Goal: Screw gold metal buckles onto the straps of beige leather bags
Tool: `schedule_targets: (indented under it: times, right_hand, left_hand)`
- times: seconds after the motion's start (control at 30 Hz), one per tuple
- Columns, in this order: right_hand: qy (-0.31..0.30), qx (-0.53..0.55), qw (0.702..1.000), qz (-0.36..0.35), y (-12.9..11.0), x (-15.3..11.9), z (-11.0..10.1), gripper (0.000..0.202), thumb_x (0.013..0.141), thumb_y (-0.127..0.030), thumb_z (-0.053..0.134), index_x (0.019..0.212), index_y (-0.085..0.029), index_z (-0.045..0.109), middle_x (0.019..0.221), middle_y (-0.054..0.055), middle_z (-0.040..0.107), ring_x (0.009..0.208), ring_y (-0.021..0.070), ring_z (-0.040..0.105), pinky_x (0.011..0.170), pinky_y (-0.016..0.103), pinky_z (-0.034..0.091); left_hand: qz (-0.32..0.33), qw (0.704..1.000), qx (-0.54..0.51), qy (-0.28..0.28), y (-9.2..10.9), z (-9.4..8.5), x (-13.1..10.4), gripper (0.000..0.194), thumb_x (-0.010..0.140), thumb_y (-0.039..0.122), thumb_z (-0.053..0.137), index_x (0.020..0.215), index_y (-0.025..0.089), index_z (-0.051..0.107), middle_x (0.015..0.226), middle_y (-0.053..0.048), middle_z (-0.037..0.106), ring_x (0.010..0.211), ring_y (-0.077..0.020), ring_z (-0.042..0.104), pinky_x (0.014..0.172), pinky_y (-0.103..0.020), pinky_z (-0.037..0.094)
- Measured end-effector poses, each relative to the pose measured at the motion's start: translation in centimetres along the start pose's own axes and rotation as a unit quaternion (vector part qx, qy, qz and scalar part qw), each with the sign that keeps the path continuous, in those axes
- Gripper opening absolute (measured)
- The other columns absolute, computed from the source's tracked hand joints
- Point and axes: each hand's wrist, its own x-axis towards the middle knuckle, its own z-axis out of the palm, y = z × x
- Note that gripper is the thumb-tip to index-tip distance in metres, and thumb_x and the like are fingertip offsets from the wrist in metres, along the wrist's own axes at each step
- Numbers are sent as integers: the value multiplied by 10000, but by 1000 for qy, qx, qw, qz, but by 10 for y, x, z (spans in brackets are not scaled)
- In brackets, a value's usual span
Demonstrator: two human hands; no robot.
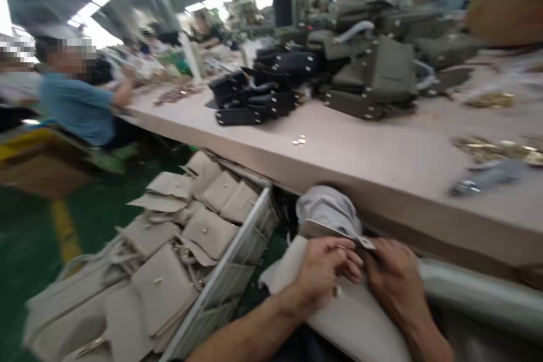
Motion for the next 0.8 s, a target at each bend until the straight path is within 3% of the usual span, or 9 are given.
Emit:
schedule_targets:
  times: [0.1,0.2,0.27,0.37,0.5,0.57,0.63,0.8]
  right_hand:
    - [-56,-47,996,44,24,-41,-42,147,1027,-267,550,1101,-238,674,1003,61,689,976,242,625,1093,526,400]
    - [-54,-37,997,43,23,-40,-48,180,997,-216,577,1143,-247,677,1078,59,680,1030,261,606,1174,634,265]
    - [-26,-13,999,30,17,-31,-45,242,974,-171,587,1180,-248,689,1164,86,648,1087,273,578,1138,606,341]
    - [22,34,999,20,10,-26,-43,300,950,-120,594,1202,-240,705,1185,117,610,1101,284,542,951,476,494]
    - [41,96,994,34,8,-30,-44,286,939,-130,617,1177,-252,719,1050,96,616,974,255,561,834,424,503]
    - [30,148,987,52,10,-32,-47,269,940,-163,630,1180,-250,714,1032,89,620,957,250,575,831,422,501]
    - [1,221,972,81,12,-31,-52,286,951,-209,638,1228,-252,694,1089,90,629,1015,254,596,881,428,507]
    - [-83,371,913,150,14,-18,-68,352,1008,-330,624,1355,-277,643,1256,85,628,1171,242,608,1018,395,490]
  left_hand:
    - [26,1000,-10,0,-16,7,14,438,808,367,806,1082,81,620,900,-146,766,680,-191,731,679,-297,596]
    - [65,998,12,24,-10,10,17,398,828,341,781,1072,105,574,988,-179,775,801,-253,775,769,-356,622]
    - [79,996,34,40,-2,10,17,346,846,337,760,1037,113,578,977,-179,778,807,-263,779,767,-363,625]
    - [111,989,74,65,7,10,18,254,892,333,711,989,113,627,959,-167,781,795,-251,776,763,-355,620]
    - [220,961,142,85,14,6,22,126,893,243,701,904,124,739,1047,-129,764,990,-227,736,918,-321,561]
    - [275,939,182,95,16,3,24,81,869,200,726,864,140,780,993,-89,748,997,-197,699,939,-282,522]
    - [290,931,202,93,18,1,25,68,855,196,754,865,154,807,885,-55,727,881,-164,670,848,-251,516]
    - [236,949,195,76,15,2,30,76,811,214,811,861,165,842,779,-43,726,727,-140,628,665,-223,491]
